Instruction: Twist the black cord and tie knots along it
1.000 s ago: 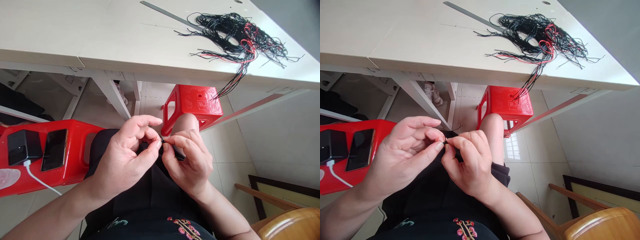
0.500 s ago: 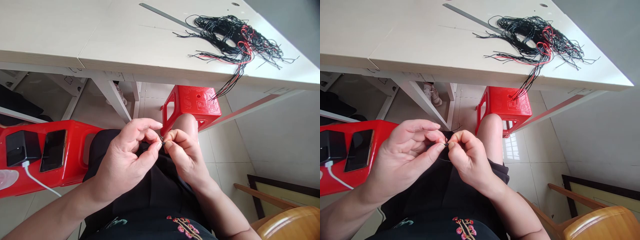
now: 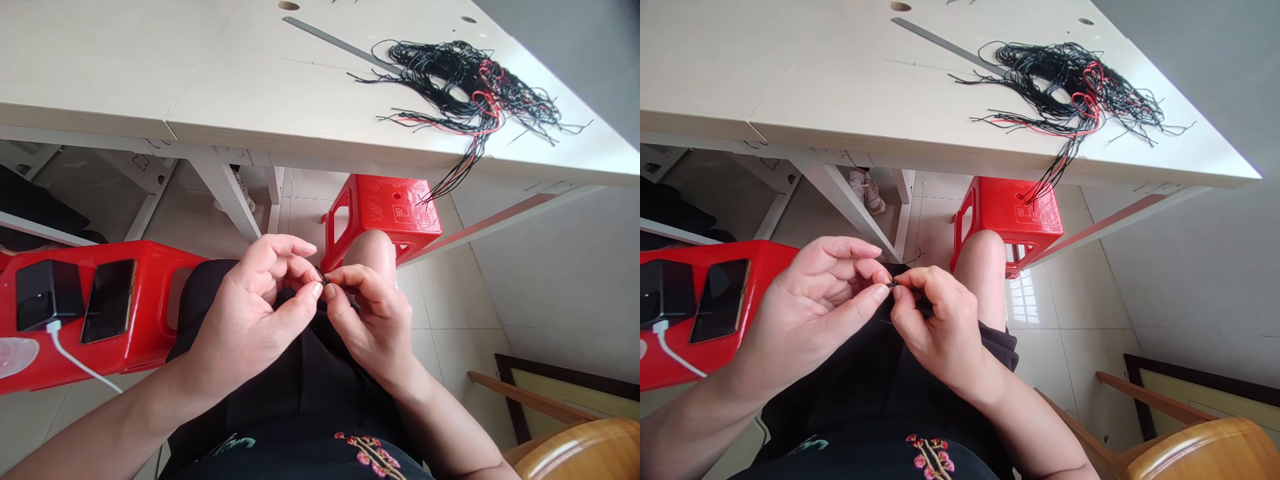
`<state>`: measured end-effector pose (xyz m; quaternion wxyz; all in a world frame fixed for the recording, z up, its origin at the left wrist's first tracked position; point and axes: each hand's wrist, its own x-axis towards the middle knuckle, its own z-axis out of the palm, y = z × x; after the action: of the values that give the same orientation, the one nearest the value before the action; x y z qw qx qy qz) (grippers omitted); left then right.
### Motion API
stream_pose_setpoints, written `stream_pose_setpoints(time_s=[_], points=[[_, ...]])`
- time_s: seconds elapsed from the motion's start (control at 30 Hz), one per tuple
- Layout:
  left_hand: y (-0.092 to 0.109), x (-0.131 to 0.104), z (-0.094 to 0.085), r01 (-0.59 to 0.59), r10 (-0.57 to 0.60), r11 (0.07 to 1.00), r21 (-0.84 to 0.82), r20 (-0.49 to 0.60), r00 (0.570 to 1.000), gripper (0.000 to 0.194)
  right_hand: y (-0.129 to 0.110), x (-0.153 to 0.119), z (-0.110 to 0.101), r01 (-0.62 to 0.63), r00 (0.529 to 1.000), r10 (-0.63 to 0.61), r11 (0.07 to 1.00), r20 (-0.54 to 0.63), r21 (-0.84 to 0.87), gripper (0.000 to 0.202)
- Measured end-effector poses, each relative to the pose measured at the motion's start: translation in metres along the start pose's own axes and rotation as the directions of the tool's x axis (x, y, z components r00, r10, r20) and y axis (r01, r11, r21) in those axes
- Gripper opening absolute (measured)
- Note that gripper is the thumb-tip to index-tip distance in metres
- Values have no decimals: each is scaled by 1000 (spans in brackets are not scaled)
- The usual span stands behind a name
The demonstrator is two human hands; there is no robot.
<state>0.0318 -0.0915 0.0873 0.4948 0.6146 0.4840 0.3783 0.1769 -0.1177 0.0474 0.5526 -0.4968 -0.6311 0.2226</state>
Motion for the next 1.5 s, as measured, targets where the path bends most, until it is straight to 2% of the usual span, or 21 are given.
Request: stream_pose_setpoints(time_s=[0.2,0.37,0.5,0.63,0.73,0.8,0.87,0.9,0.93,1.0,1.07,1.13,1.23,1.3,1.33,1.4,1.5], points=[[-4,0,-1,19,-18,999,-44,24,1000,20,2,3,3,197,979,-204,966,-22,-169,15],[-5,3,-1,21,-19,996,-89,21,1000,20,0,4,1,200,980,-199,964,21,-176,11],[-5,3,-1,52,-49,990,-135,22,999,19,-1,3,2,186,982,-187,968,11,-166,12],[-4,3,-1,75,-76,986,-146,2,997,17,4,1,5,298,951,-309,927,-15,-228,18],[-3,3,-1,47,-48,993,-109,-5,999,16,5,0,6,349,928,-373,887,-23,-304,19],[-3,2,-1,-10,9,998,-58,-18,1000,14,2,2,5,267,957,-287,923,-35,-277,18],[-4,0,1,-73,73,997,-2,-51,996,13,-2,3,3,92,995,-95,987,-15,-133,16],[-5,-2,1,-97,98,995,22,-70,993,13,-4,4,2,-27,999,27,999,19,-28,15],[-6,-3,2,-114,117,993,37,-85,990,13,-5,4,1,-156,986,150,984,72,86,14],[-7,-6,2,-132,137,990,51,-97,986,15,-6,5,0,-392,918,346,871,196,297,15],[-8,-8,1,-136,140,990,48,-86,986,18,-6,4,0,-524,852,440,735,285,431,17],[-8,-8,0,-127,129,991,36,-70,989,19,-5,3,0,-538,843,440,692,310,481,17],[-9,-7,-2,-107,107,994,11,-60,992,17,-3,-1,-1,-385,923,339,814,182,435,4],[-9,-6,-4,-112,113,993,30,-57,992,19,-3,-2,-1,-280,960,262,868,101,409,15],[-10,-6,-4,-125,128,991,55,-53,990,20,-2,-3,-2,-253,967,234,873,99,417,23],[-11,-7,-5,-170,175,977,126,-32,984,22,-1,-3,-3,-249,967,194,869,168,427,29],[-13,-8,-7,-256,267,938,233,-17,963,25,-1,-1,-5,-211,968,156,929,196,303,17]])
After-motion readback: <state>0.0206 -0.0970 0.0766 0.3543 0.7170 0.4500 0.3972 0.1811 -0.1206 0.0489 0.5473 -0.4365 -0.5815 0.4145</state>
